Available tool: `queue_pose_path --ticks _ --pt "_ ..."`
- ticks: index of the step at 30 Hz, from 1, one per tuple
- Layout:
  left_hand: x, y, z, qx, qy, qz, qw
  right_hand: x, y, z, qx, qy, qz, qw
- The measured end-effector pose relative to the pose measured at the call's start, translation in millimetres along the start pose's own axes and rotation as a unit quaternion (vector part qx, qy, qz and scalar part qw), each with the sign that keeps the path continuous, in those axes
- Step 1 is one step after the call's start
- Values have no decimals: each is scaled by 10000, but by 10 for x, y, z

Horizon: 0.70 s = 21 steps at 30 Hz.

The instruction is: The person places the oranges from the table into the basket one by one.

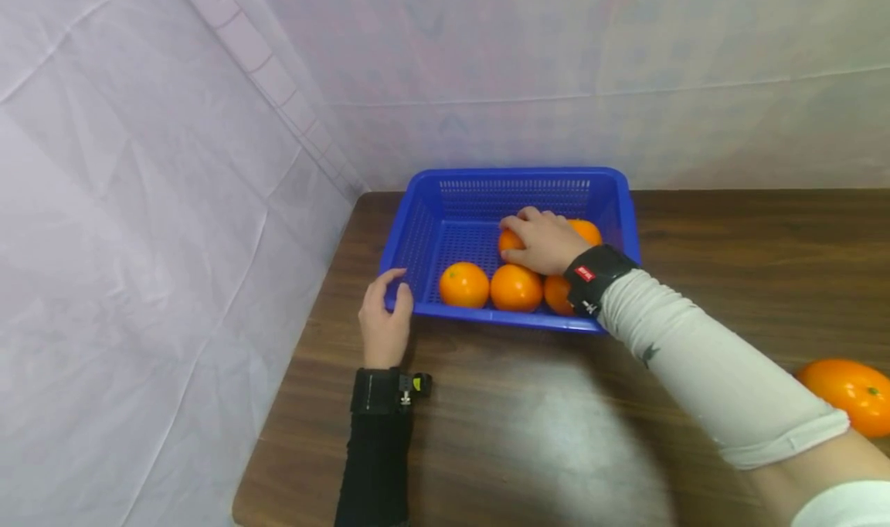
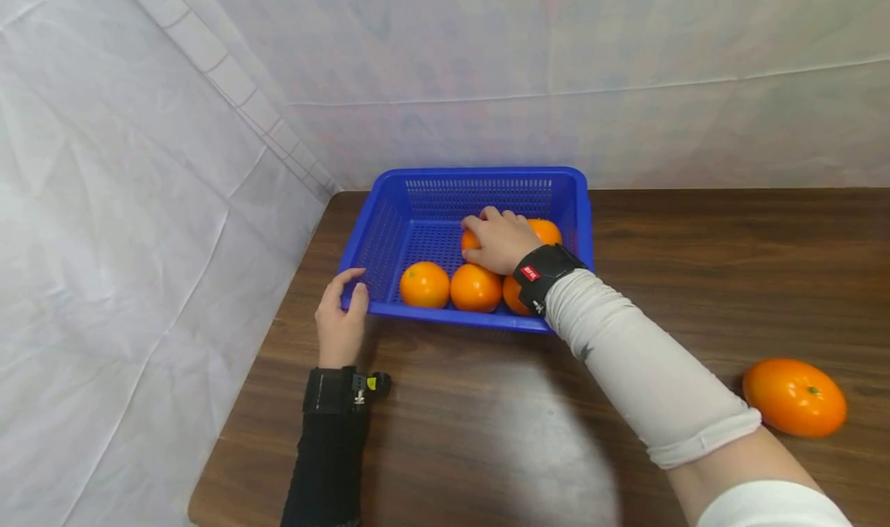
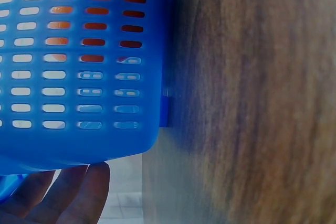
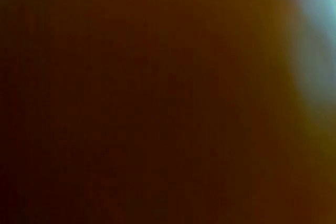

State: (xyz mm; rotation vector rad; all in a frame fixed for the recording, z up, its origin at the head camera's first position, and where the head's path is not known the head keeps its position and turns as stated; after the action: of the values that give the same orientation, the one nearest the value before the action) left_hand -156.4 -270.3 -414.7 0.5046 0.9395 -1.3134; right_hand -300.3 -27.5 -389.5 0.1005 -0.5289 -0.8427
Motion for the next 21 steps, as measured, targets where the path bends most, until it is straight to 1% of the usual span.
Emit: queue_pose_path --ticks 9,14,21 --pt "-1 -17 -14 65 44 39 10000 110 47 28 -198 281 75 9994" --pt "4 -32 -17 77 68 20 9999 142 78 56 -328 297 72 9990" --pt "3 -48 -14 47 59 -16 10000 194 145 144 -311 318 114 9989"
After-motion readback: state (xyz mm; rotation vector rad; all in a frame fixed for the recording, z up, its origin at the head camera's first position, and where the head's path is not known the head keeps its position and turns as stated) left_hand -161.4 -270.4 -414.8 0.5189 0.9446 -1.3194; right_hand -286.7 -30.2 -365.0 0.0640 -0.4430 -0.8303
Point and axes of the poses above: each hand's wrist, its own y-axis away from the middle knuckle, its own z-axis out of the back of the hand, x = y × z, the point moved 5 cm from there along -y, towards the middle knuckle, and after that the axes turned 14 degrees about x, right-handed, at the moved point
